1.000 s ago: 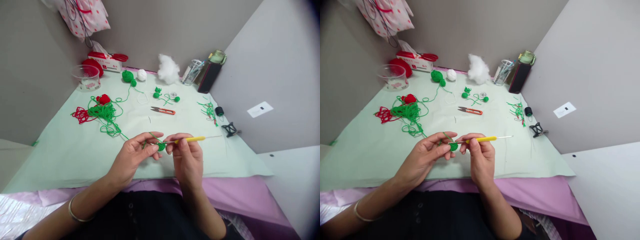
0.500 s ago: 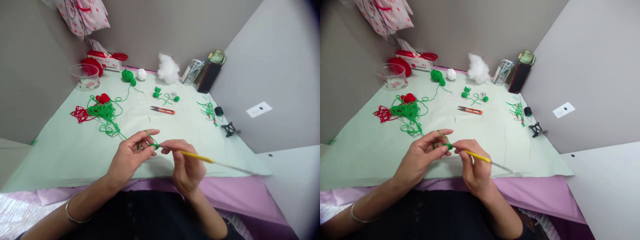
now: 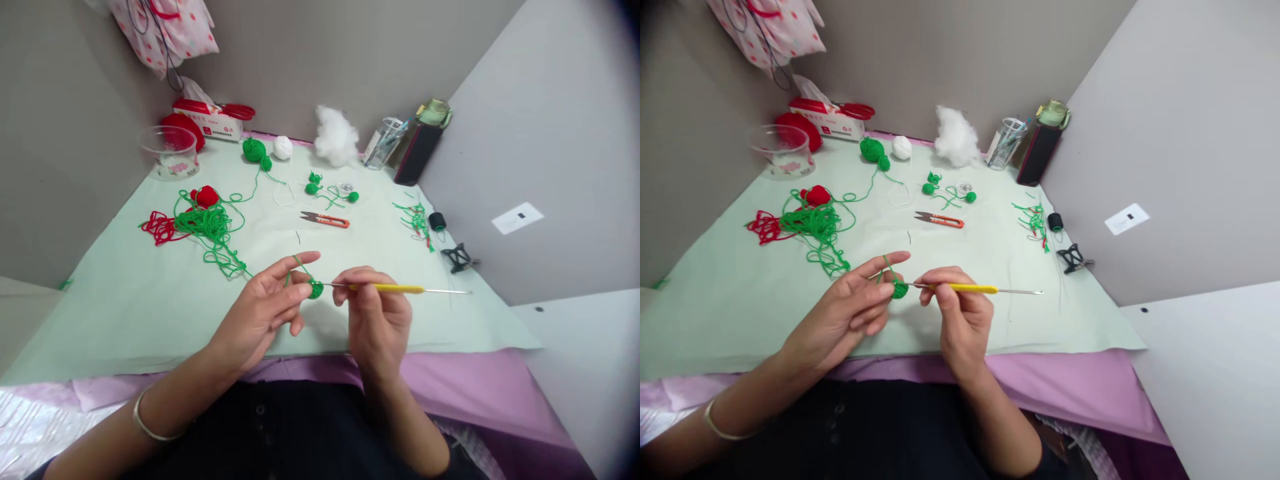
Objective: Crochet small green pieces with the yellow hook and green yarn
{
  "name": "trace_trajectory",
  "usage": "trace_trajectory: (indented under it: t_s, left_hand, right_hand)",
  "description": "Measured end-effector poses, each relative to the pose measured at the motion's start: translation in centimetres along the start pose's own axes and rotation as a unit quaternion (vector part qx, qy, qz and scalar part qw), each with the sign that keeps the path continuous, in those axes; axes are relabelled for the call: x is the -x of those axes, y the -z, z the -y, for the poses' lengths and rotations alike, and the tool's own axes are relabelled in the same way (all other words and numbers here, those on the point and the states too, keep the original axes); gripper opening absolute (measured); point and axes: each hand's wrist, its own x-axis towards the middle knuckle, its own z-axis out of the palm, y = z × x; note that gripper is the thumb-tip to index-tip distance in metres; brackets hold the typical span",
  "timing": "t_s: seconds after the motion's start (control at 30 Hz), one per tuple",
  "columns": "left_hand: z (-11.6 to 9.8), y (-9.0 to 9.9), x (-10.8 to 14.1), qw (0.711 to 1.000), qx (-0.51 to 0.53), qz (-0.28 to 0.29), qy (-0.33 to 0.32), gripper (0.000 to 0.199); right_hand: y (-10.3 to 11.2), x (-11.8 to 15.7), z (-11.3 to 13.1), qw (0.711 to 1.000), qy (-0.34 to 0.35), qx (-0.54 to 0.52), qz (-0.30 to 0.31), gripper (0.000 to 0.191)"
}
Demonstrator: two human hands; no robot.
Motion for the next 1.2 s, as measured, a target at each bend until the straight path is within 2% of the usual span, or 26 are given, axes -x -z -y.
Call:
trace_trajectory:
  t_s: [0.13, 0.3, 0.4, 0.43, 0.5, 0.57, 0.67, 0.77, 0.87, 0.97, 1.2]
  left_hand:
    - [0.6, -0.3, 0.0, 0.999, -0.045, -0.006, -0.026, 0.040]
    - [0.8, -0.5, 0.0, 0.996, -0.047, -0.043, -0.054, 0.041]
    - [0.6, -0.3, -0.1, 0.999, -0.007, -0.034, -0.001, 0.040]
    - [0.5, -0.2, -0.2, 0.999, 0.008, -0.025, 0.022, 0.038]
    - [0.2, 0.2, -0.4, 0.998, 0.029, -0.020, 0.043, 0.032]
    - [0.1, 0.4, -0.4, 0.999, 0.033, -0.027, 0.028, 0.026]
    - [0.2, 0.2, -0.3, 1.000, 0.003, -0.020, -0.004, 0.026]
    - [0.7, -0.2, -0.1, 0.999, -0.042, -0.006, -0.033, 0.031]
    - [0.8, -0.3, 0.1, 0.996, -0.067, -0.012, -0.049, 0.029]
    - [0.7, -0.1, 0.1, 0.996, -0.073, -0.017, -0.051, 0.025]
    - [0.6, 0.4, 0.1, 0.993, -0.102, -0.030, -0.042, 0.026]
  right_hand:
    - [-0.3, 0.0, 0.2, 0.995, 0.062, 0.077, 0.018, 0.020]
    - [-0.6, 1.2, -0.2, 0.974, 0.141, 0.176, 0.033, 0.033]
    - [-0.4, 1.5, -0.6, 0.950, 0.197, 0.242, 0.030, 0.042]
    - [-0.3, 1.4, -0.6, 0.953, 0.191, 0.232, 0.026, 0.040]
    - [-0.1, 0.9, -0.5, 0.977, 0.132, 0.165, 0.009, 0.030]
    - [0.1, 0.3, -0.3, 0.997, 0.041, 0.062, -0.019, 0.022]
    - [0.0, -0.1, -0.2, 0.997, -0.043, -0.061, -0.020, 0.018]
    - [-0.2, 0.1, -0.4, 0.996, -0.056, -0.062, 0.016, 0.015]
    - [-0.3, 0.2, -0.7, 0.995, -0.078, -0.055, 0.003, 0.016]
    - [-0.2, -0.1, -0.8, 0.989, -0.110, -0.098, -0.008, 0.019]
    - [0.0, -0.9, -0.7, 0.976, -0.157, -0.149, 0.008, 0.023]
